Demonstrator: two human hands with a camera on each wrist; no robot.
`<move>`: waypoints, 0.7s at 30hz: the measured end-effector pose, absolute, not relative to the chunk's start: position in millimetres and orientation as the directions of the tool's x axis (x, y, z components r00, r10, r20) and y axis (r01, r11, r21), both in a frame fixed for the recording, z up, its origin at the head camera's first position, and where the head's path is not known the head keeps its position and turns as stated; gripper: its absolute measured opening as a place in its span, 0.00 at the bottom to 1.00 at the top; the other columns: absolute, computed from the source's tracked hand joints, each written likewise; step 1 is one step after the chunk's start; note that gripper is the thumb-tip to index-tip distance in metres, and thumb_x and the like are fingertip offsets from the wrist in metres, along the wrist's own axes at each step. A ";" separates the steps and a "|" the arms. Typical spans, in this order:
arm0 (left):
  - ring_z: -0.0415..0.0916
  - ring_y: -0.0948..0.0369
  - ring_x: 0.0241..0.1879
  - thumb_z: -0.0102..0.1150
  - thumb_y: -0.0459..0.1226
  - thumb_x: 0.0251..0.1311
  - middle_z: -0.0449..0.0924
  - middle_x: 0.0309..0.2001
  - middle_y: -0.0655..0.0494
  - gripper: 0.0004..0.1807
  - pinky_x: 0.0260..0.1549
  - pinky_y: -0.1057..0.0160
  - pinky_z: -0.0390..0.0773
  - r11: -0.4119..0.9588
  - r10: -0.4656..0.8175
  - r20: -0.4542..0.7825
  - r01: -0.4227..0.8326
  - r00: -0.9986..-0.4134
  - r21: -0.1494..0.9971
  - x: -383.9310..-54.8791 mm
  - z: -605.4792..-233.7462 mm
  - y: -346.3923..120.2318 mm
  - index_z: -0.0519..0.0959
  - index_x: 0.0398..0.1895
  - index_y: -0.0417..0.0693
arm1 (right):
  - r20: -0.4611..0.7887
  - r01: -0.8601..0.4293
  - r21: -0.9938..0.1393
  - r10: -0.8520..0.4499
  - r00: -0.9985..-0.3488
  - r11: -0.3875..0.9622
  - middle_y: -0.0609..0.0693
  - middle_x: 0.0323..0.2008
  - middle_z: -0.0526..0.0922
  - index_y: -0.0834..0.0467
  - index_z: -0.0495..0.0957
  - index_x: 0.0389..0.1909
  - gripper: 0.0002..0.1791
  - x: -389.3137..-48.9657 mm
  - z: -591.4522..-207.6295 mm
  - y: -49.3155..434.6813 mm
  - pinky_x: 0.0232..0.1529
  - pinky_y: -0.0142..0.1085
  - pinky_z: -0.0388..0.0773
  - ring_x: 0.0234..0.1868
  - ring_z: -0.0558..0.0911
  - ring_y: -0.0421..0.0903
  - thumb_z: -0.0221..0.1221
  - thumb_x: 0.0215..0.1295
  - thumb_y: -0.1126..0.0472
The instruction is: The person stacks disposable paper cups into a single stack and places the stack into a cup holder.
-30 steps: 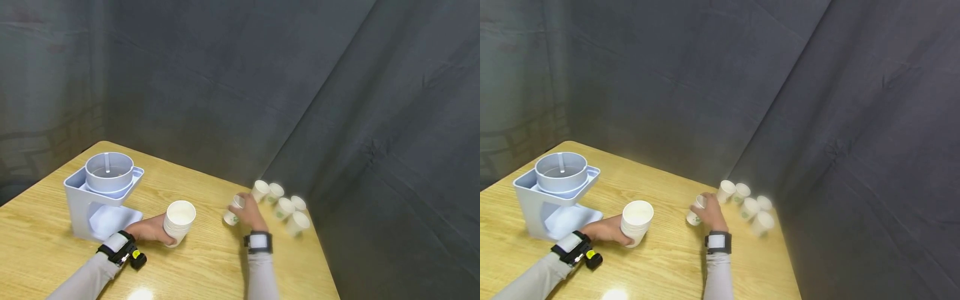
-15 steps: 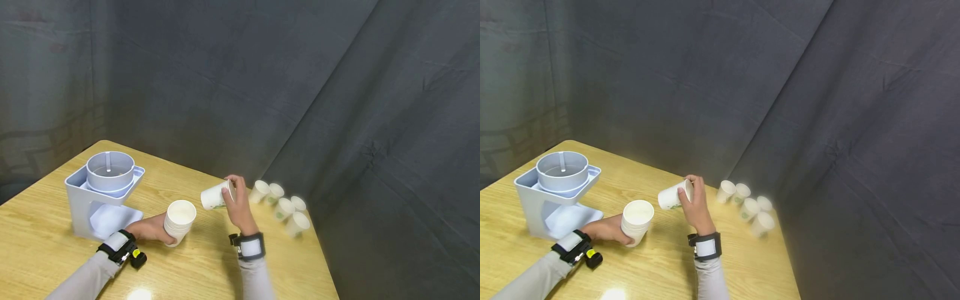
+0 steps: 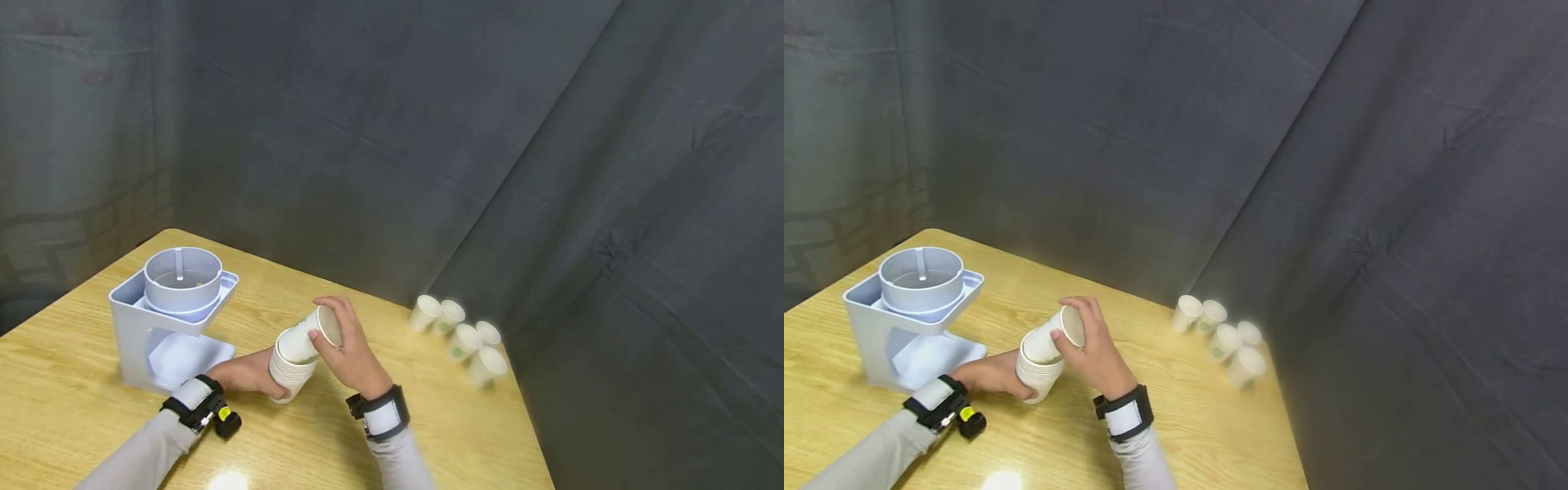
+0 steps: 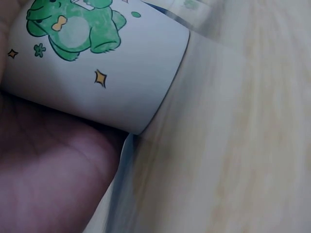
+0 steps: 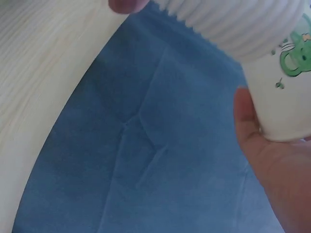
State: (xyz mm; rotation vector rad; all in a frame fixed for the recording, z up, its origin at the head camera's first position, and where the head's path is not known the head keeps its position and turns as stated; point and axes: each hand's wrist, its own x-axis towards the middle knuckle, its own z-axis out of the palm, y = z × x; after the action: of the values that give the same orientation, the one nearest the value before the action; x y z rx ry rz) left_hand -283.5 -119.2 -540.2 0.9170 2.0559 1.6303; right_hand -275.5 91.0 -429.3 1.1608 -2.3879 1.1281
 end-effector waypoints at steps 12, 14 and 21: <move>0.72 0.55 0.50 0.70 0.34 0.42 0.76 0.51 0.49 0.40 0.53 0.57 0.68 0.148 0.674 0.102 0.270 -0.731 0.951 -283.5 -539.7 -119.5 0.62 0.61 0.40 | 0.409 -0.768 -0.453 -0.660 -0.630 0.452 0.42 0.68 0.63 0.41 0.60 0.70 0.29 -258.1 -425.1 78.8 0.63 0.40 0.70 0.69 0.61 0.41 0.52 0.69 0.48; 0.73 0.55 0.49 0.70 0.35 0.43 0.76 0.50 0.49 0.39 0.52 0.59 0.68 0.159 0.672 0.094 0.266 -0.735 0.951 -282.5 -539.2 -120.4 0.63 0.61 0.40 | 0.381 -0.773 -0.411 -0.680 -0.627 0.482 0.44 0.69 0.63 0.44 0.61 0.71 0.28 -256.3 -428.5 73.5 0.64 0.40 0.69 0.70 0.61 0.42 0.50 0.71 0.46; 0.72 0.57 0.48 0.69 0.36 0.46 0.75 0.51 0.50 0.37 0.50 0.58 0.68 0.196 0.663 0.046 0.233 -0.747 0.953 -279.6 -534.8 -123.8 0.65 0.60 0.38 | 0.295 -0.787 -0.282 -0.731 -0.616 0.549 0.49 0.70 0.65 0.50 0.61 0.71 0.30 -255.2 -440.3 59.3 0.67 0.40 0.65 0.70 0.63 0.44 0.39 0.75 0.42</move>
State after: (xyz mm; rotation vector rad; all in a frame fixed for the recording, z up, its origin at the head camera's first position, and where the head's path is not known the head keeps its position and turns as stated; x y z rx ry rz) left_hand -279.6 -123.8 -534.8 0.8393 2.1022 1.5692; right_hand -255.2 59.3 -440.3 1.3000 -2.6374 0.5885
